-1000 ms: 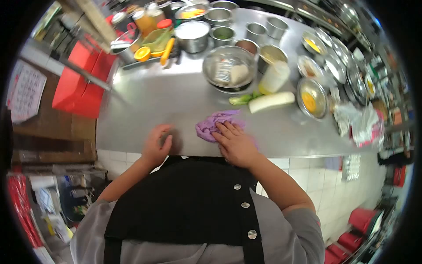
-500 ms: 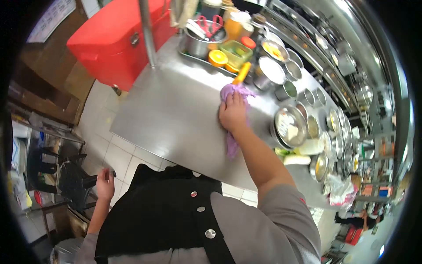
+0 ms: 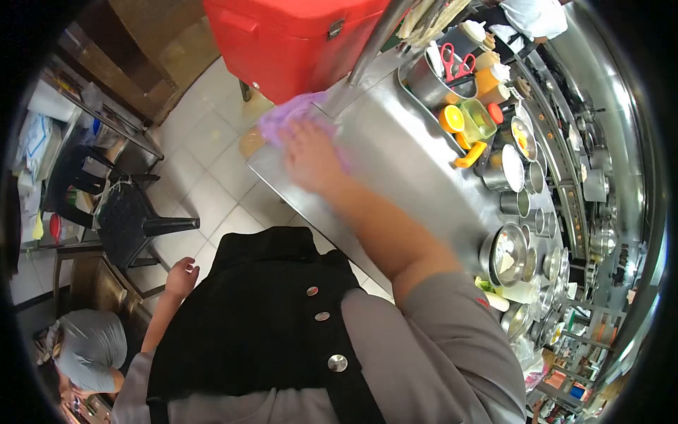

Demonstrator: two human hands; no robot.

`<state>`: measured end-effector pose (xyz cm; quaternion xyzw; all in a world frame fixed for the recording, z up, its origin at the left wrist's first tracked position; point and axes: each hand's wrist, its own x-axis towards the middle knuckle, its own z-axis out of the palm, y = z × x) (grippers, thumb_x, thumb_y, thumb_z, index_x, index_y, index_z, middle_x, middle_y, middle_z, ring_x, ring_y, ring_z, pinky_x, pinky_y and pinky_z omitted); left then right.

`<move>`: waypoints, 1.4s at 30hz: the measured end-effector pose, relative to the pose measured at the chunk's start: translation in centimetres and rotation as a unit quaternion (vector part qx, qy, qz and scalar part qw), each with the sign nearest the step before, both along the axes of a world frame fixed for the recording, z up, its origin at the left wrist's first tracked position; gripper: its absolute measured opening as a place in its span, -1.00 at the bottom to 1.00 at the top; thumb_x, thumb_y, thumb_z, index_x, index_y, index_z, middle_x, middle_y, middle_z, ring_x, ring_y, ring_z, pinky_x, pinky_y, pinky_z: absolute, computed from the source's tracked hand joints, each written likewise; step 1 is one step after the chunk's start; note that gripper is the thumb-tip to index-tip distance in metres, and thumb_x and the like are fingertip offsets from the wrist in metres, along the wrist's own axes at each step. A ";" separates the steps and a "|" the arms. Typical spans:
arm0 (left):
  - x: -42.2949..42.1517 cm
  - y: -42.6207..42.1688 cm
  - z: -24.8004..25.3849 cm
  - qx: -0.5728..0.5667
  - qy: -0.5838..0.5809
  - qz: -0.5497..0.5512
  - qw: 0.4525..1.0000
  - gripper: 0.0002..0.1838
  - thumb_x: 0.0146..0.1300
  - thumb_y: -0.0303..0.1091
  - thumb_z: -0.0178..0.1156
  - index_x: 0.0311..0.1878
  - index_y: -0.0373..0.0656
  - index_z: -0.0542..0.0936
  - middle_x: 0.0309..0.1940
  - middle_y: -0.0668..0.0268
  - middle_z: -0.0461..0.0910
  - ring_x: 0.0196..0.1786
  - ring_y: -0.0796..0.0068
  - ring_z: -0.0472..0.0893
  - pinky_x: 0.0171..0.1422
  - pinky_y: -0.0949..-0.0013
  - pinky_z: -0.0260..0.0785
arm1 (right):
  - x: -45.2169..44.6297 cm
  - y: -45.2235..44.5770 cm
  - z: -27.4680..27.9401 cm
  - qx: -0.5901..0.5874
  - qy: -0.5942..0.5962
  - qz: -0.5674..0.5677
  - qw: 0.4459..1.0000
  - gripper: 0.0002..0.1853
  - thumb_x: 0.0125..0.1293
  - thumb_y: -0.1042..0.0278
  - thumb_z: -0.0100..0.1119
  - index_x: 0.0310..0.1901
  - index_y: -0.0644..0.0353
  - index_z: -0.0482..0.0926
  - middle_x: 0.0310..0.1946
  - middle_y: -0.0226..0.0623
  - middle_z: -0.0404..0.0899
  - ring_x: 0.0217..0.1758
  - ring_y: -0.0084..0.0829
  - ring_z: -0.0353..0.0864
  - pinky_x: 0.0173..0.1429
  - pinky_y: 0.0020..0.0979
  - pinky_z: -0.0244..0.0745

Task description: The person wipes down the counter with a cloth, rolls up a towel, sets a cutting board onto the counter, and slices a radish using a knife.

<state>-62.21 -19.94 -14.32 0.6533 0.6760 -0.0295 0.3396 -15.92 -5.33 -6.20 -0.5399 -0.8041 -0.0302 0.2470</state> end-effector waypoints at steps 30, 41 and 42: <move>17.5 9.8 -10.5 -0.002 0.000 -0.404 0.915 -0.65 0.31 -0.12 0.22 -0.17 -0.27 0.71 -0.26 -0.11 0.71 -0.19 -0.04 0.71 -0.06 -0.02 0.55 | 21.3 -66.2 1.1 0.235 0.438 -0.735 0.461 -0.72 0.46 0.28 -0.03 -0.14 0.28 0.64 -0.21 -0.17 0.70 -0.16 -0.33 0.66 -0.03 -0.32 0.57; 25.8 9.0 -6.0 0.029 0.004 -0.440 0.897 -0.68 0.29 -0.14 0.25 -0.16 -0.23 0.72 -0.27 -0.09 0.72 -0.22 -0.01 0.73 -0.07 0.03 0.56 | 31.0 -74.7 3.6 0.215 0.333 -0.772 0.497 -0.69 0.39 0.17 0.19 0.02 0.17 0.70 -0.09 -0.05 0.71 0.02 -0.16 0.69 0.14 -0.24 0.57; 26.2 8.8 -5.9 0.024 0.018 -0.436 0.899 -0.68 0.29 -0.14 0.25 -0.16 -0.23 0.72 -0.27 -0.09 0.72 -0.22 -0.01 0.73 -0.07 0.03 0.56 | 31.0 -75.5 3.5 0.210 0.326 -0.797 0.464 -0.70 0.39 0.17 0.19 -0.02 0.17 0.71 -0.10 -0.05 0.72 0.01 -0.16 0.70 0.13 -0.23 0.58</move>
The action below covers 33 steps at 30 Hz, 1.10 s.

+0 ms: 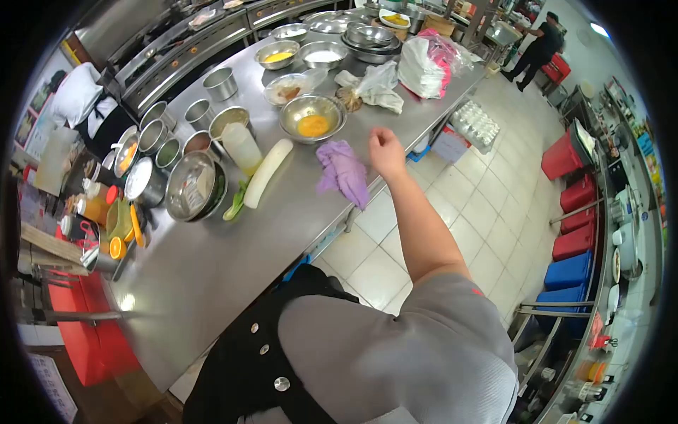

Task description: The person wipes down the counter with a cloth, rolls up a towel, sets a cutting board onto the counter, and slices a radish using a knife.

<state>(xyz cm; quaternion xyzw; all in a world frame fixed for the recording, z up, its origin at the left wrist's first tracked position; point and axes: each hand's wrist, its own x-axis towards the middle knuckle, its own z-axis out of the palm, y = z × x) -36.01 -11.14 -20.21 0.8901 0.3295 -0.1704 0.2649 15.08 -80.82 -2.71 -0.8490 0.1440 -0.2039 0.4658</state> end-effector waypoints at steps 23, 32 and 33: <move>-4.3 -3.8 -0.3 -0.022 0.017 0.090 0.996 -0.69 0.27 -0.14 0.27 -0.16 -0.22 0.73 -0.27 -0.09 0.73 -0.22 -0.01 0.73 -0.08 0.04 0.57 | -13.2 18.5 29.0 0.328 -0.283 0.829 0.354 -0.73 0.41 0.53 0.15 -0.02 -0.02 0.77 -0.46 -0.47 0.42 -0.61 -0.62 0.36 -0.58 -0.50 0.21; -3.4 -1.8 -0.5 -0.023 0.020 0.075 0.997 -0.69 0.27 -0.14 0.27 -0.15 -0.22 0.73 -0.27 -0.09 0.73 -0.23 -0.01 0.73 -0.08 0.05 0.57 | -15.7 19.3 28.7 0.329 -0.318 0.799 0.392 -0.59 0.33 0.67 -0.02 -0.04 -0.05 0.77 -0.45 -0.42 0.39 -0.61 -0.58 0.32 -0.56 -0.49 0.18; -3.4 -1.7 -0.4 -0.022 0.020 0.073 0.997 -0.69 0.27 -0.14 0.27 -0.15 -0.22 0.73 -0.27 -0.09 0.73 -0.23 -0.01 0.73 -0.08 0.05 0.57 | -15.8 19.0 28.8 0.320 -0.318 0.796 0.404 -0.58 0.32 0.68 -0.02 -0.05 -0.05 0.76 -0.45 -0.41 0.39 -0.62 -0.57 0.31 -0.56 -0.49 0.18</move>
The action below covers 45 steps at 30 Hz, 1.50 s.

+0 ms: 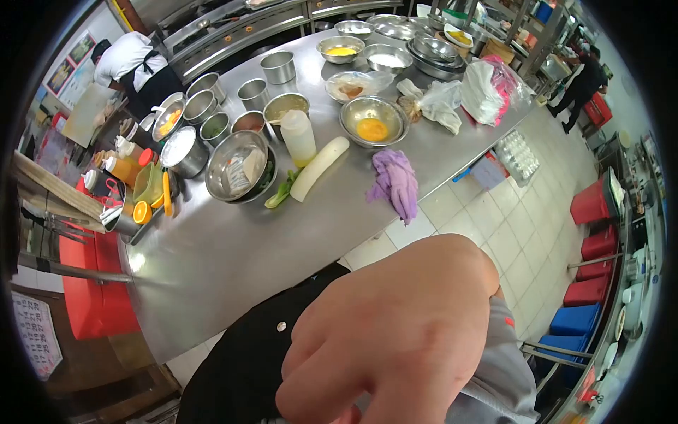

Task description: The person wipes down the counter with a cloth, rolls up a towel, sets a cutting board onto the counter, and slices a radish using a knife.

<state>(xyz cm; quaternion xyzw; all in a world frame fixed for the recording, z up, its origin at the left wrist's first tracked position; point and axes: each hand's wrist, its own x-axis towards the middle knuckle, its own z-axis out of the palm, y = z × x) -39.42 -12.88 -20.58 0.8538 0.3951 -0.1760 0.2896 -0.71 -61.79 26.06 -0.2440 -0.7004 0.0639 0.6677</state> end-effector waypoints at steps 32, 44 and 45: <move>-0.7 -5.0 2.6 0.017 0.020 0.057 0.998 -0.69 0.25 -0.15 0.30 -0.15 -0.20 0.74 -0.27 -0.09 0.73 -0.23 -0.02 0.74 -0.08 0.07 0.58 | 34.5 -31.0 -29.9 -0.428 0.288 -0.833 0.199 -0.36 0.21 0.03 0.18 0.23 0.31 0.51 0.12 0.25 0.62 0.19 0.07 0.63 0.31 -0.12 0.50; -3.3 -1.4 -2.3 0.013 -0.079 0.005 0.997 -0.69 0.24 -0.15 0.31 -0.15 -0.20 0.74 -0.27 -0.09 0.74 -0.23 -0.02 0.75 -0.09 0.07 0.58 | 28.8 -30.0 2.5 0.104 0.244 -0.858 0.440 -0.63 0.33 0.11 0.30 -0.11 0.32 0.60 -0.24 -0.28 0.65 -0.22 -0.50 0.59 -0.16 -0.34 0.49; -2.7 -1.7 -1.4 0.011 -0.081 0.027 0.996 -0.69 0.23 -0.13 0.33 -0.17 -0.20 0.74 -0.27 -0.08 0.74 -0.22 -0.02 0.75 -0.08 0.08 0.59 | 27.6 -29.8 4.8 0.126 0.186 -0.824 0.520 -0.61 0.36 0.06 0.30 -0.11 0.30 0.64 -0.23 -0.32 0.67 -0.19 -0.50 0.59 -0.07 -0.36 0.48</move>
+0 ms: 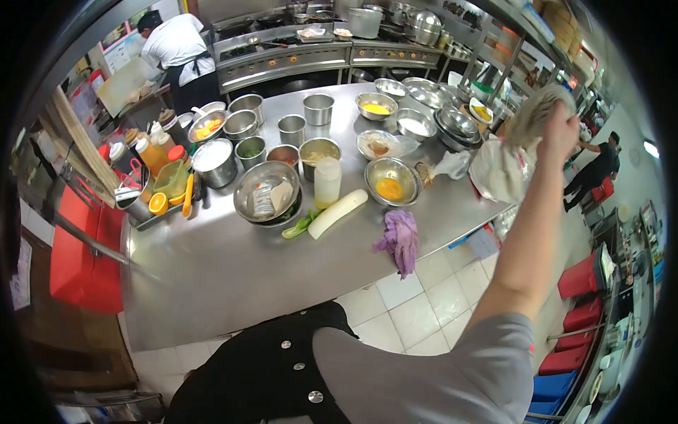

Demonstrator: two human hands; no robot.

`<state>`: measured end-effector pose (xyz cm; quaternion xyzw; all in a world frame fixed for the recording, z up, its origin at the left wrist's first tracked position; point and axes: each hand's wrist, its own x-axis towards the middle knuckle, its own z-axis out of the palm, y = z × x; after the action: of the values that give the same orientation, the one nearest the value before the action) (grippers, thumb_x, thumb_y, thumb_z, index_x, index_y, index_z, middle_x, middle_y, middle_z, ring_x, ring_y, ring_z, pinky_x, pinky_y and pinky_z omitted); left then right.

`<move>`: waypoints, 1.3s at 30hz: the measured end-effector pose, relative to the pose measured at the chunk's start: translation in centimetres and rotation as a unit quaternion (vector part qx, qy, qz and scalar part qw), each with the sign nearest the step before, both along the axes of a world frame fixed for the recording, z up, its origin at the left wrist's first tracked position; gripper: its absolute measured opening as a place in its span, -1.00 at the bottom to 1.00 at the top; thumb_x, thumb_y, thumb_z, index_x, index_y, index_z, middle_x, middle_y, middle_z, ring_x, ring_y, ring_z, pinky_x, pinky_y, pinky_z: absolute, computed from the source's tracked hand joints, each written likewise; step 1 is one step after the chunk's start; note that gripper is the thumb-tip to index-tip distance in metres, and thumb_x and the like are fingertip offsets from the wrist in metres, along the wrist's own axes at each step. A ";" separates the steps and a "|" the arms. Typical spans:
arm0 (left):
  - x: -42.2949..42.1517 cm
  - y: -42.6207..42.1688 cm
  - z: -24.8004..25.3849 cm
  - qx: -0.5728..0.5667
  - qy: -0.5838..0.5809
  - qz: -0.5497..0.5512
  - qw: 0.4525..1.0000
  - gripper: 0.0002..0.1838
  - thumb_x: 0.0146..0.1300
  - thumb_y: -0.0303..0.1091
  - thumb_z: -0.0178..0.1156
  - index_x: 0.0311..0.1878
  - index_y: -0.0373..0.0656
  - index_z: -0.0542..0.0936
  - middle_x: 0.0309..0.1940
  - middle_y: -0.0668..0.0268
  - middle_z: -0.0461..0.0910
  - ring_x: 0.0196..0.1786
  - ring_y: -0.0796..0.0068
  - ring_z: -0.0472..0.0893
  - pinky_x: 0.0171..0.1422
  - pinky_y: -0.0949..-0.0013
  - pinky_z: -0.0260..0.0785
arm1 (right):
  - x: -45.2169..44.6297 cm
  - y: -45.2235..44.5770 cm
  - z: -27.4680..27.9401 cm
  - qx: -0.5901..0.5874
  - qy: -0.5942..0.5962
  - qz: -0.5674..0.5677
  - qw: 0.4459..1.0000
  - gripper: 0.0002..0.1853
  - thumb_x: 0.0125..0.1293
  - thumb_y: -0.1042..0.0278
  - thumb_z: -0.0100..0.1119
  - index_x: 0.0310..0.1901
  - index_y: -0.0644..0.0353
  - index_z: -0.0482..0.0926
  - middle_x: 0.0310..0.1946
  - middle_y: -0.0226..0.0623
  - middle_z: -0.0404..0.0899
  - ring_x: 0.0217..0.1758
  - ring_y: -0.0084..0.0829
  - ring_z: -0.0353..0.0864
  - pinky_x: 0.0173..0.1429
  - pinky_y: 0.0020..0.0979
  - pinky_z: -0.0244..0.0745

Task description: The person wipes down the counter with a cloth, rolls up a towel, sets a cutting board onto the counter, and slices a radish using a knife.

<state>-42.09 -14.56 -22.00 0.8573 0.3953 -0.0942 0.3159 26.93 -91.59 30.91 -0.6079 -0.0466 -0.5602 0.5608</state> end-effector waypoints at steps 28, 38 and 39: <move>20.3 -0.2 19.7 0.025 -0.286 0.004 0.958 -0.68 0.40 -0.23 0.20 0.08 -0.22 0.65 -0.31 0.04 0.70 -0.22 0.07 0.70 -0.02 0.13 0.54 | -24.4 46.7 -29.9 -0.587 0.422 0.384 0.574 -0.62 0.31 0.02 0.31 -0.03 0.15 0.67 -0.23 -0.11 0.74 -0.11 -0.09 0.73 0.03 -0.12 0.60; 22.1 -2.4 21.8 0.170 -0.312 -0.060 0.933 -0.75 0.35 -0.21 0.27 -0.06 -0.16 0.72 -0.23 0.12 0.69 -0.15 0.09 0.68 0.01 0.14 0.52 | -20.8 50.1 -30.6 -0.540 0.248 0.310 0.742 -0.69 0.28 0.13 0.33 -0.09 0.17 0.66 -0.27 -0.09 0.71 -0.15 -0.06 0.73 -0.03 -0.13 0.60; 23.1 -3.1 21.5 0.221 -0.318 -0.091 0.918 -0.75 0.34 -0.21 0.28 -0.07 -0.16 0.71 -0.23 0.11 0.68 -0.14 0.05 0.67 0.02 0.13 0.52 | -20.7 50.7 -31.9 -0.540 0.234 0.308 0.748 -0.70 0.28 0.14 0.33 -0.09 0.18 0.66 -0.29 -0.08 0.71 -0.17 -0.05 0.72 -0.04 -0.14 0.60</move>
<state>-19.00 -17.64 -0.52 0.9223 0.2051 0.2448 0.2177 6.25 -40.85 -0.97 -0.8741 -0.3930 -0.0789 0.2742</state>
